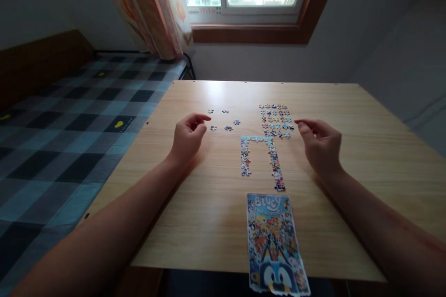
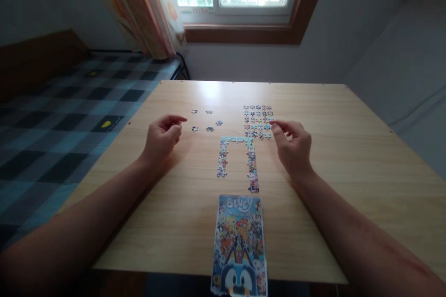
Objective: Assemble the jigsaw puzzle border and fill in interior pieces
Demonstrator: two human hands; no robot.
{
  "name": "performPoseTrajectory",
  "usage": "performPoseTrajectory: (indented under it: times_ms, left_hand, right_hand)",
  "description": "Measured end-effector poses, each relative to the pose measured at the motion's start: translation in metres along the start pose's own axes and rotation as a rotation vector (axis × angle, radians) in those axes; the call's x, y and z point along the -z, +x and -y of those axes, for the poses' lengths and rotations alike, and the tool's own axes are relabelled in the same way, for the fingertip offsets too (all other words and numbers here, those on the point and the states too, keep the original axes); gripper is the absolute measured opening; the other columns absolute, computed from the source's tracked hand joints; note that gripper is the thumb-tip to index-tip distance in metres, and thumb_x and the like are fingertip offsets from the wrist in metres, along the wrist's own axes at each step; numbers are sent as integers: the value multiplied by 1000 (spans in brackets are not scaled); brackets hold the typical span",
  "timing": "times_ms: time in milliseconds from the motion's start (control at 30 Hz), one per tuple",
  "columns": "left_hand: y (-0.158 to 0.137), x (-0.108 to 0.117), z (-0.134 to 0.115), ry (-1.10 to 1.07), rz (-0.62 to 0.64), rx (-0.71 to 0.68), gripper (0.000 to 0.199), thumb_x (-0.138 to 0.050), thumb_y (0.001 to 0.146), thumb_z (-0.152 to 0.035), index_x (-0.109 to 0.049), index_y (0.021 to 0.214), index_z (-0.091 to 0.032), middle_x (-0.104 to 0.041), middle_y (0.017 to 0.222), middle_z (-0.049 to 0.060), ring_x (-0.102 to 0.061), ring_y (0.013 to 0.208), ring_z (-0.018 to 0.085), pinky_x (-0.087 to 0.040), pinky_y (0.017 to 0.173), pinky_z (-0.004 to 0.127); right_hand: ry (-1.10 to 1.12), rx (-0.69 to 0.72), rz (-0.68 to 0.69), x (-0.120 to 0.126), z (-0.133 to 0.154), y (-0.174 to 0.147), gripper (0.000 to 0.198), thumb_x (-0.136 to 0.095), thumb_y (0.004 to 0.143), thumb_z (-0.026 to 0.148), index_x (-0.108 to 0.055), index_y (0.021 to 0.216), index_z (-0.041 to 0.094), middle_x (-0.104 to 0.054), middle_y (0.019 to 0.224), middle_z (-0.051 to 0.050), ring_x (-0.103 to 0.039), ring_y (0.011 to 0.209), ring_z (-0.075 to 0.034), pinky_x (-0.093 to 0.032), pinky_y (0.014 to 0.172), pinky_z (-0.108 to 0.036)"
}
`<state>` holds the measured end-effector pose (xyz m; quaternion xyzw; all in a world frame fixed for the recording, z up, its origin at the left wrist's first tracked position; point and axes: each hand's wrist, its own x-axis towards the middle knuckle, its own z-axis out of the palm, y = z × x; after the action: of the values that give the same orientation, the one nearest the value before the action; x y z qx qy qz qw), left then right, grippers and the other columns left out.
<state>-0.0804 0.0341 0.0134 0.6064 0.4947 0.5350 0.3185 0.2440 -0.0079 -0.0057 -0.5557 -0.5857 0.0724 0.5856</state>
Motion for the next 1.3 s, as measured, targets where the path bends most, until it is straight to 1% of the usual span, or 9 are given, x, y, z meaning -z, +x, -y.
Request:
performPoseTrajectory:
  times_ms: [167,300,400,533,700,933,1067,1200,1300]
  left_hand:
    - [22,28,15,30,-280,-34,25,-57,70,-20,-68,92,-17,-52,68,-3,-38,48,7,-26,41,21]
    - [31,37,29,120,-383,65,24,-55,68,-25,-64,89,-17,-52,68,-3,-40,50,8,-30,43,21]
    - [27,33,32,159,-342,119,24,-54,68,-28,-63,88,-17,-52,67,-3,-41,50,10,-31,44,22]
    - [19,28,27,195,-234,77,24,-54,68,-28,-65,85,-17,-51,63,-4,-41,51,11,-30,46,23]
    - [16,28,22,331,-120,21,20,-52,71,-26,-67,80,-17,-51,60,-3,-44,54,13,-33,52,26]
    - [11,23,16,571,40,-261,22,-47,79,-16,-69,79,-18,-62,77,2,-56,69,16,-42,65,30]
    - [6,17,14,662,83,-338,22,-49,85,-14,-70,84,-18,-63,82,3,-55,66,15,-45,67,31]
    - [0,8,12,739,108,-484,21,-52,87,-12,-72,92,-19,-65,88,5,-61,86,21,-49,80,35]
    - [-3,0,11,810,128,-562,21,-55,88,-12,-73,98,-18,-67,92,7,-60,90,24,-50,83,39]
  right_hand:
    - [174,-239,16,-10,-4,-6,20,-70,85,35,-78,92,18,-77,88,-8,-68,80,-21,-52,73,-36]
    - [202,-302,26,-14,0,-10,22,-71,83,37,-79,91,19,-77,88,-8,-67,81,-22,-51,75,-37]
    - [223,-324,15,-15,-2,-10,23,-72,82,38,-79,92,19,-78,91,-8,-68,84,-23,-51,79,-38]
    - [243,-343,32,-15,-7,-12,23,-73,81,39,-79,92,19,-78,92,-8,-68,87,-24,-51,81,-40]
    - [203,-299,100,-17,-9,-18,23,-71,84,39,-79,94,20,-77,97,-9,-68,91,-25,-49,83,-41]
    - [234,-361,88,-19,-11,-17,25,-72,84,41,-79,94,20,-77,98,-9,-67,92,-26,-49,82,-40]
    - [229,-380,88,-20,-11,-17,25,-72,83,42,-79,93,20,-77,97,-9,-67,90,-26,-49,81,-40]
    - [224,-377,102,-20,-10,-16,25,-71,83,42,-79,93,20,-76,97,-9,-67,90,-26,-49,81,-40]
    - [215,-370,111,-21,-8,-15,26,-70,83,42,-79,93,20,-76,98,-9,-67,91,-26,-49,82,-40]
